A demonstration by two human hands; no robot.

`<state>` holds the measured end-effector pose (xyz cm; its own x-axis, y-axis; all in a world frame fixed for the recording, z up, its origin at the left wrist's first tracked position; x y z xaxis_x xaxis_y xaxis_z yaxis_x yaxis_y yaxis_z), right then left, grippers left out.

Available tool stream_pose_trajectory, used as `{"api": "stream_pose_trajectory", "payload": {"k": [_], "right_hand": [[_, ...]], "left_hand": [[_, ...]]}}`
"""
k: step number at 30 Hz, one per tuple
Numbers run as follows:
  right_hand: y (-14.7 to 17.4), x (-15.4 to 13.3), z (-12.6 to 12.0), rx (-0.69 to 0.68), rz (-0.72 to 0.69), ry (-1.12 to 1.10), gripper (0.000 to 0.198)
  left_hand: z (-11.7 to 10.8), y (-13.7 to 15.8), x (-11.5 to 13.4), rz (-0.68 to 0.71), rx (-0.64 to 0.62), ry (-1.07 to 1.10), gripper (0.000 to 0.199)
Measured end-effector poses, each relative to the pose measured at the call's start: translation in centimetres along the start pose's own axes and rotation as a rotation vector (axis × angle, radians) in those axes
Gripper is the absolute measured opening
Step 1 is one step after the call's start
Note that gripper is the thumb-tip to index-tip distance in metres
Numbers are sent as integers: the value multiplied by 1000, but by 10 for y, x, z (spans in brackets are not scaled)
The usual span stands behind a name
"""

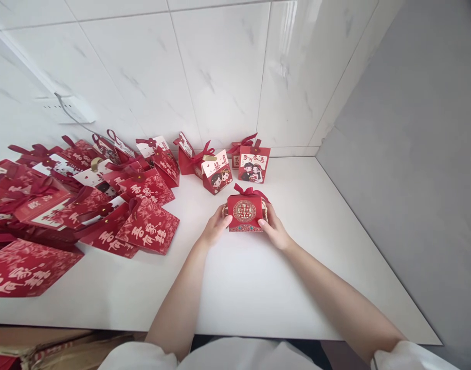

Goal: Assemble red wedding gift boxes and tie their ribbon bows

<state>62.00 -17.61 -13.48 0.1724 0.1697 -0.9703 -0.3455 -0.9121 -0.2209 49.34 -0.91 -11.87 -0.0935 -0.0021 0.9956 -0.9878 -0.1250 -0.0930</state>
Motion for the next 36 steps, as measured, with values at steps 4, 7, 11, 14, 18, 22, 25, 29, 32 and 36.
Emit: {"api": "stream_pose_trajectory", "payload": {"k": [4, 7, 11, 14, 18, 22, 25, 29, 32, 36], "right_hand": [[1, -2, 2, 1, -20, -37, 73], [3, -3, 3, 5, 15, -131, 73], [3, -5, 4, 12, 18, -160, 73], [2, -7, 3, 51, -9, -101, 73], [0, -10, 5, 31, 7, -88, 67], [0, -12, 5, 56, -48, -124, 62], [-1, -5, 1, 125, 4, -259, 66], [-2, 3, -5, 231, 138, -339, 62], [-3, 3, -6, 267, 152, -321, 59], [-1, 3, -8, 340, 115, -227, 53]], "left_hand": [[2, -1, -1, -43, 50, 99, 70], [8, 0, 5, -188, 94, 314, 68], [20, 4, 13, -432, -78, 638, 69], [19, 7, 13, -449, -61, 741, 67], [13, 6, 4, -461, -86, 702, 72], [10, 4, -1, -377, -51, 444, 80], [9, 4, 9, -115, 10, 27, 104], [16, 6, 17, 37, -83, -260, 114], [11, 4, 12, 72, -38, -284, 102], [-14, 5, 2, 48, 366, -442, 96]]}}
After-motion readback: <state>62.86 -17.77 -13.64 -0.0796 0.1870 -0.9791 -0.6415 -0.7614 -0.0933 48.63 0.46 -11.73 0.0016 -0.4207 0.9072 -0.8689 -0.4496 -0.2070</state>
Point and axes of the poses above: each hand's wrist, its own y-axis away from the middle knuckle, its own z-axis out of the palm, x = y × z, the point moved 3 cm from there along -y, towards the middle knuckle, and after that the axes turned 14 degrees about -x, right-handed, at the moved point
